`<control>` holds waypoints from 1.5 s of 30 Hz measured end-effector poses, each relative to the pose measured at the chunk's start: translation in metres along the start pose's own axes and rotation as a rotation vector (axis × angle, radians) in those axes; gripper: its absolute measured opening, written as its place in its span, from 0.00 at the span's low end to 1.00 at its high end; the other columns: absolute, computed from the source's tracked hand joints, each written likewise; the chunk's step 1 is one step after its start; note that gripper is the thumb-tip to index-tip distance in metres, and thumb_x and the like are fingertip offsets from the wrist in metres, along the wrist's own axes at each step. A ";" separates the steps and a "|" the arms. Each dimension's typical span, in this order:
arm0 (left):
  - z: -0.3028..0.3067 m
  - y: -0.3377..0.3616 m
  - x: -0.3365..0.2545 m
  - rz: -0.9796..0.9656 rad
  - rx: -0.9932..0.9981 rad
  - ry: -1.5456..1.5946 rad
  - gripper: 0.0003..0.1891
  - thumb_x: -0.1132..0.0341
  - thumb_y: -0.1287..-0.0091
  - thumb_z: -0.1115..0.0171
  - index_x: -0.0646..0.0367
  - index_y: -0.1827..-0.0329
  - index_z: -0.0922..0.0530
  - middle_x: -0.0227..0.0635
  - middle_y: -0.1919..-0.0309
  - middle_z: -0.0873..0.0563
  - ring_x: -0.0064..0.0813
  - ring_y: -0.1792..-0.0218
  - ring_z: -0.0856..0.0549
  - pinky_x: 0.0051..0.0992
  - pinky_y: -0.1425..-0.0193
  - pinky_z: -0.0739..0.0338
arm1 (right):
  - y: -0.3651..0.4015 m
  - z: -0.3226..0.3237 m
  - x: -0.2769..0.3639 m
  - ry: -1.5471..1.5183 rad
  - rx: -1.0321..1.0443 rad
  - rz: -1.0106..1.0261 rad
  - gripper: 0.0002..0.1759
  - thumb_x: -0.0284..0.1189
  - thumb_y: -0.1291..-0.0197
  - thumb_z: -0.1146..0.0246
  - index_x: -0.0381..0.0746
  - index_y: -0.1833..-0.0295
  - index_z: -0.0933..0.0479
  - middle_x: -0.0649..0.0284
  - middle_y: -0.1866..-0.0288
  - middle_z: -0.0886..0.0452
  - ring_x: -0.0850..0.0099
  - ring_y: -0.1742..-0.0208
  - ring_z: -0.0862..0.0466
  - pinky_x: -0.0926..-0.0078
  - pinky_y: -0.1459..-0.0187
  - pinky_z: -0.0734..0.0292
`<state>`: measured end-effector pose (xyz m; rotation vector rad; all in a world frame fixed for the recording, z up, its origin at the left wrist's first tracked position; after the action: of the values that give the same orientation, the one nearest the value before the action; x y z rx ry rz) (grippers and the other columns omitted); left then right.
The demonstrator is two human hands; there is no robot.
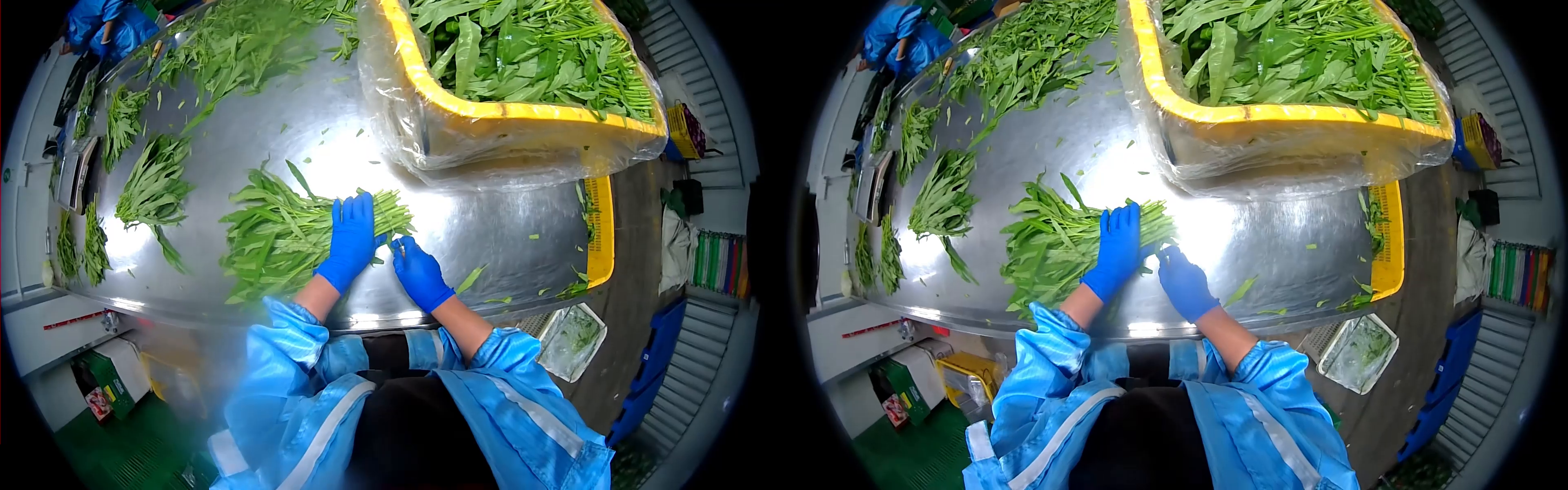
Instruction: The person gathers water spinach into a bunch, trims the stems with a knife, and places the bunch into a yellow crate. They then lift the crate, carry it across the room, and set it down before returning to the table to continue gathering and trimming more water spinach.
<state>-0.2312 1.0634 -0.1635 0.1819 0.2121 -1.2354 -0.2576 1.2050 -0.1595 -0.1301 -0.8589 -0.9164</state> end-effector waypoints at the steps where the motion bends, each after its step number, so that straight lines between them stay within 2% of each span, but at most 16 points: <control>1: 0.000 -0.001 0.000 -0.003 0.006 -0.012 0.46 0.50 0.46 0.30 0.68 0.31 0.42 0.45 0.43 0.30 0.45 0.37 0.34 0.49 0.27 0.49 | -0.007 -0.004 -0.004 0.033 0.010 0.032 0.12 0.31 0.36 0.44 0.40 0.49 0.29 0.49 0.64 0.19 0.51 0.64 0.17 0.58 0.61 0.23; 6: -0.008 0.000 -0.001 -0.055 -0.089 -0.146 0.42 0.49 0.43 0.34 0.69 0.32 0.39 0.47 0.46 0.29 0.44 0.38 0.33 0.48 0.27 0.49 | -0.044 -0.014 -0.002 0.074 0.096 0.179 0.11 0.29 0.35 0.47 0.38 0.49 0.31 0.53 0.60 0.21 0.55 0.59 0.19 0.62 0.57 0.23; 7: -0.010 -0.001 0.001 -0.041 -0.095 -0.138 0.42 0.49 0.42 0.34 0.69 0.32 0.39 0.47 0.46 0.29 0.44 0.38 0.33 0.48 0.27 0.49 | -0.050 -0.015 -0.003 -0.044 0.003 0.207 0.12 0.31 0.35 0.47 0.33 0.54 0.32 0.39 0.66 0.20 0.42 0.64 0.19 0.49 0.62 0.25; 10: -0.008 0.002 0.000 -0.005 -0.091 -0.092 0.41 0.49 0.41 0.36 0.69 0.32 0.39 0.46 0.46 0.30 0.43 0.39 0.33 0.48 0.27 0.49 | -0.025 -0.020 -0.019 0.030 0.189 0.101 0.12 0.31 0.34 0.49 0.40 0.47 0.33 0.52 0.58 0.21 0.55 0.60 0.19 0.60 0.59 0.24; 12: -0.005 0.001 0.001 0.005 -0.102 -0.088 0.41 0.49 0.40 0.36 0.69 0.31 0.40 0.45 0.46 0.30 0.43 0.39 0.33 0.49 0.27 0.49 | 0.012 -0.017 -0.041 0.152 0.230 -0.080 0.10 0.31 0.34 0.47 0.41 0.49 0.32 0.51 0.62 0.20 0.54 0.65 0.18 0.58 0.65 0.23; 14: -0.007 0.002 -0.001 0.013 -0.124 -0.105 0.42 0.49 0.40 0.36 0.69 0.31 0.41 0.45 0.46 0.30 0.42 0.39 0.33 0.49 0.27 0.49 | 0.054 0.001 -0.059 0.124 0.129 0.026 0.08 0.31 0.35 0.45 0.41 0.54 0.29 0.50 0.68 0.19 0.52 0.69 0.18 0.57 0.68 0.23; 17: -0.004 0.003 -0.002 0.021 -0.154 -0.044 0.44 0.49 0.41 0.35 0.69 0.30 0.42 0.45 0.45 0.31 0.42 0.38 0.33 0.48 0.26 0.50 | 0.076 0.039 -0.053 0.120 0.168 0.203 0.14 0.37 0.34 0.44 0.40 0.48 0.27 0.47 0.66 0.18 0.47 0.64 0.17 0.54 0.63 0.23; 20: 0.011 0.007 0.001 0.000 -0.083 0.076 0.46 0.49 0.41 0.34 0.68 0.28 0.45 0.47 0.38 0.33 0.45 0.34 0.36 0.49 0.26 0.52 | 0.063 0.067 -0.061 0.161 0.034 -0.073 0.14 0.35 0.37 0.42 0.41 0.48 0.25 0.47 0.63 0.18 0.50 0.63 0.17 0.56 0.62 0.22; 23: 0.068 0.015 0.012 -0.109 -0.177 0.336 0.46 0.47 0.41 0.34 0.64 0.26 0.45 0.51 0.31 0.38 0.49 0.30 0.40 0.48 0.26 0.50 | 0.058 0.081 -0.080 0.241 -0.181 -0.048 0.19 0.33 0.40 0.38 0.40 0.44 0.26 0.48 0.55 0.19 0.52 0.57 0.17 0.59 0.57 0.22; 26: 0.099 -0.001 0.064 -0.044 -0.183 0.452 0.42 0.45 0.38 0.36 0.62 0.28 0.39 0.55 0.34 0.31 0.51 0.34 0.31 0.44 0.30 0.40 | 0.060 0.102 -0.030 0.329 -0.367 0.147 0.22 0.28 0.46 0.36 0.36 0.44 0.25 0.50 0.50 0.20 0.51 0.52 0.19 0.58 0.49 0.24; 28: 0.102 -0.020 0.095 0.032 -0.035 0.553 0.36 0.45 0.36 0.39 0.62 0.32 0.32 0.54 0.42 0.23 0.48 0.41 0.24 0.40 0.34 0.34 | 0.067 0.086 -0.014 0.043 -0.329 0.185 0.21 0.27 0.41 0.38 0.34 0.41 0.25 0.50 0.46 0.20 0.55 0.45 0.21 0.65 0.41 0.28; 34: 0.079 -0.030 0.146 0.151 0.363 0.506 0.31 0.41 0.34 0.42 0.64 0.48 0.19 0.49 0.54 0.14 0.39 0.52 0.16 0.33 0.46 0.25 | 0.069 -0.085 -0.028 -1.221 0.335 -0.409 0.28 0.28 0.34 0.40 0.34 0.31 0.35 0.59 0.40 0.22 0.71 0.40 0.22 0.74 0.39 0.28; 38: 0.040 0.007 0.162 0.224 0.727 0.472 0.37 0.37 0.41 0.37 0.64 0.44 0.21 0.46 0.52 0.15 0.36 0.52 0.16 0.31 0.44 0.25 | 0.047 -0.126 0.012 -1.406 0.227 -0.394 0.26 0.34 0.37 0.36 0.33 0.37 0.28 0.60 0.44 0.21 0.76 0.45 0.22 0.77 0.45 0.26; 40: 0.026 0.030 0.160 0.243 0.800 0.558 0.36 0.44 0.42 0.32 0.66 0.41 0.23 0.42 0.50 0.15 0.32 0.51 0.17 0.28 0.42 0.26 | 0.035 -0.129 0.033 -1.376 0.226 -0.349 0.26 0.34 0.38 0.36 0.33 0.38 0.28 0.61 0.45 0.21 0.75 0.46 0.22 0.76 0.46 0.26; 43: 0.047 0.062 0.117 0.396 0.940 1.075 0.29 0.63 0.44 0.27 0.66 0.40 0.25 0.37 0.49 0.16 0.24 0.48 0.20 0.25 0.40 0.28 | 0.026 -0.130 0.040 -1.344 0.236 -0.277 0.27 0.33 0.37 0.37 0.34 0.35 0.31 0.62 0.42 0.23 0.74 0.41 0.25 0.74 0.40 0.31; 45: 0.053 0.077 0.102 0.459 0.848 1.287 0.25 0.70 0.42 0.31 0.67 0.40 0.25 0.37 0.50 0.16 0.26 0.51 0.18 0.27 0.41 0.26 | 0.025 -0.103 0.052 -1.331 0.270 -0.278 0.27 0.30 0.37 0.37 0.34 0.34 0.33 0.61 0.40 0.24 0.72 0.40 0.26 0.74 0.38 0.32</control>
<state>-0.1229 0.9816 -0.1369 1.6728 0.6916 -0.5204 -0.1609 1.1417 -0.1861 -0.4131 -2.2652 -0.9055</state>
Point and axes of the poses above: each hand's wrist, its own y-axis away from the middle knuckle, its own z-axis out of the back of the hand, x = y × z, the point moved 6 cm from there along -y, towards the middle knuckle
